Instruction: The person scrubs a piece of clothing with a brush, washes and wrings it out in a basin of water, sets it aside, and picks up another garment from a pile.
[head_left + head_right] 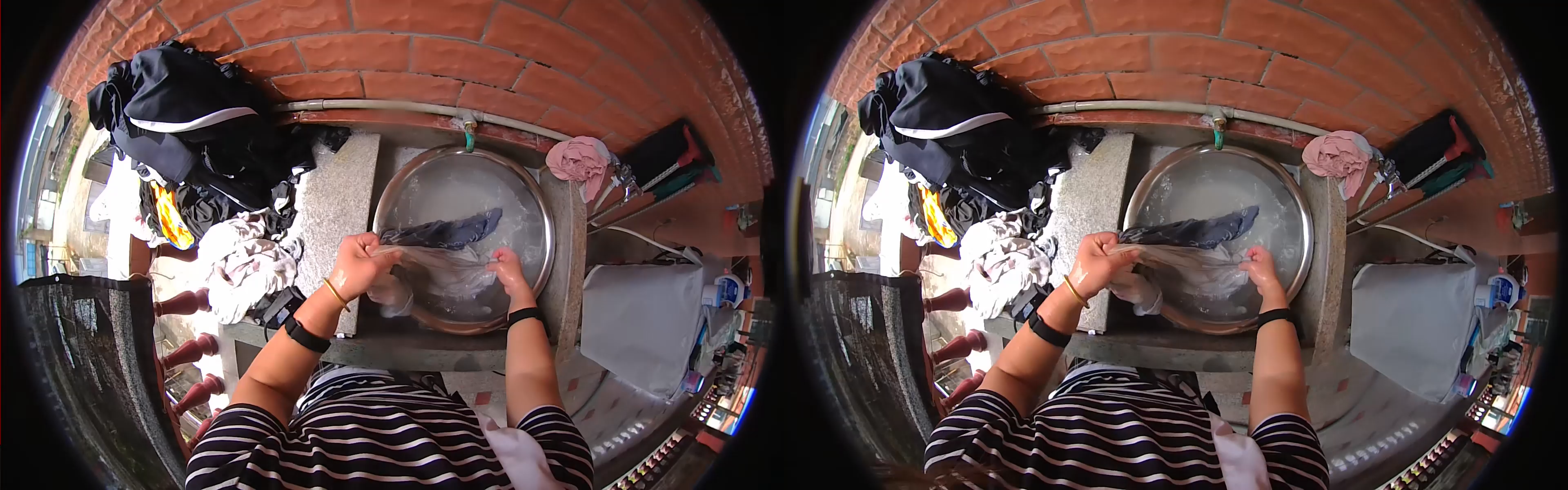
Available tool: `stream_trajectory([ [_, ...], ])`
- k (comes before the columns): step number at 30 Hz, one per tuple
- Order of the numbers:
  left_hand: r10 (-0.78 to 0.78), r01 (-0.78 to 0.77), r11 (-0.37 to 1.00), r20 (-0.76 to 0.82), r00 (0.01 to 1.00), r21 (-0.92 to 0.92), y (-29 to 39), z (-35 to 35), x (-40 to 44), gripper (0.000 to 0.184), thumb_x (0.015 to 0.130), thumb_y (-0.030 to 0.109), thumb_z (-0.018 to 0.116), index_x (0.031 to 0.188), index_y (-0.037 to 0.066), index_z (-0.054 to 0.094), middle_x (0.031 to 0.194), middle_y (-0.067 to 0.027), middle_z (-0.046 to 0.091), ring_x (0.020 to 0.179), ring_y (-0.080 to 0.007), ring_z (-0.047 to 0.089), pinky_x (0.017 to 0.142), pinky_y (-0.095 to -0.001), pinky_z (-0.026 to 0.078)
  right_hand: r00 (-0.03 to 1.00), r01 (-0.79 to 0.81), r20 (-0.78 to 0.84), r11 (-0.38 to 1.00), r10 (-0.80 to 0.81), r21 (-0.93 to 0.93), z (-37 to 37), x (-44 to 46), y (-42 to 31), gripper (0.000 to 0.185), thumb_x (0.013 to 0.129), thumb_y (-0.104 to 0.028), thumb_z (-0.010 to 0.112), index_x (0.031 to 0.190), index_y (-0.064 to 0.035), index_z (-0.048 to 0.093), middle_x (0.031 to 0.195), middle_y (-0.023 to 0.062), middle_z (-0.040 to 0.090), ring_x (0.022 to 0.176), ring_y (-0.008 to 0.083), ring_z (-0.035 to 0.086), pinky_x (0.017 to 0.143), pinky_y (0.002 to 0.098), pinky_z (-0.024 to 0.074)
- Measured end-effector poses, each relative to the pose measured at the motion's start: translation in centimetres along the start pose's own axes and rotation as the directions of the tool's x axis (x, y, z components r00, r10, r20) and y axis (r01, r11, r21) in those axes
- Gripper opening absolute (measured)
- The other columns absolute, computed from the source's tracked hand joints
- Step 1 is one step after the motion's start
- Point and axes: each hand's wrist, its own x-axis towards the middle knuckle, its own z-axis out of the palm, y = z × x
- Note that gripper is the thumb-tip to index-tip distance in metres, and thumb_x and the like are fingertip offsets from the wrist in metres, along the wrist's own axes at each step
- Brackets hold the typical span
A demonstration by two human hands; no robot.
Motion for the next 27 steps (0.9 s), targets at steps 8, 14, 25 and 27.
stream_trajectory([
  [8, -0.134, -0.119, 0.692, 0.289, 0.948, 0.712, -2.5, 0.1, -0.2, 0.045, 0.084, 0.044, 0.072, 0.063, 0.005, 0.062, 0.063, -0.0165, 0.06, 0.062, -0.027, 0.063, 0.058, -0.0408, 0.049, 0.87, 0.001, -0.493, 1.0, -0.011, -0.02, -4.1, 1.5, 2.0, 0.039, 0.078, -0.007, 0.072, 0.115, -0.0055, 0.062, 0.097, 0.01, 0.065, 0.089, 0.0205, 0.062, 0.077, 0.0333, 0.048],
  [14, -0.147, -0.293, 0.197, 0.324, 0.935, 0.936, -1.3, 6.9, 4.1, 0.03, 0.09, 0.036, 0.064, 0.107, 0.013, 0.07, 0.131, -0.0254, 0.052, 0.115, -0.0459, 0.053, 0.098, -0.0501, 0.044, 0.921, -0.258, -0.386, 0.835, 0.06, -0.485, 4.0, -0.6, -2.7, 0.113, 0.069, -0.064, 0.078, 0.156, -0.0194, 0.022, 0.153, 0.0325, 0.027, 0.143, 0.046, 0.026, 0.115, 0.0488, 0.0301],
  [25, -0.375, -0.12, 0.261, 0.215, 0.902, 0.958, -16.1, 10.6, 14.7, 0.064, 0.097, 0.036, 0.052, 0.154, 0.018, 0.03, 0.161, -0.0134, 0.025, 0.143, -0.0434, 0.03, 0.115, -0.053, 0.03, 0.995, 0.039, -0.019, 0.538, -0.102, -0.842, 8.1, 0.9, 2.5, 0.057, 0.077, -0.021, 0.071, 0.132, -0.0164, 0.059, 0.141, 0.0198, 0.047, 0.135, 0.0413, 0.04, 0.113, 0.0506, 0.0338],
  [27, -0.41, -0.132, 0.233, 0.221, 0.885, 0.963, -17.4, 10.1, 16.4, 0.062, 0.098, 0.042, 0.047, 0.151, 0.013, 0.034, 0.156, -0.0157, 0.035, 0.143, -0.0422, 0.032, 0.114, -0.0531, 0.032, 0.905, -0.34, -0.42, 0.703, 0.065, -0.625, 7.4, 0.5, 0.1, 0.063, 0.08, -0.025, 0.069, 0.139, -0.0138, 0.052, 0.137, 0.022, 0.048, 0.133, 0.0394, 0.042, 0.112, 0.0497, 0.0351],
])
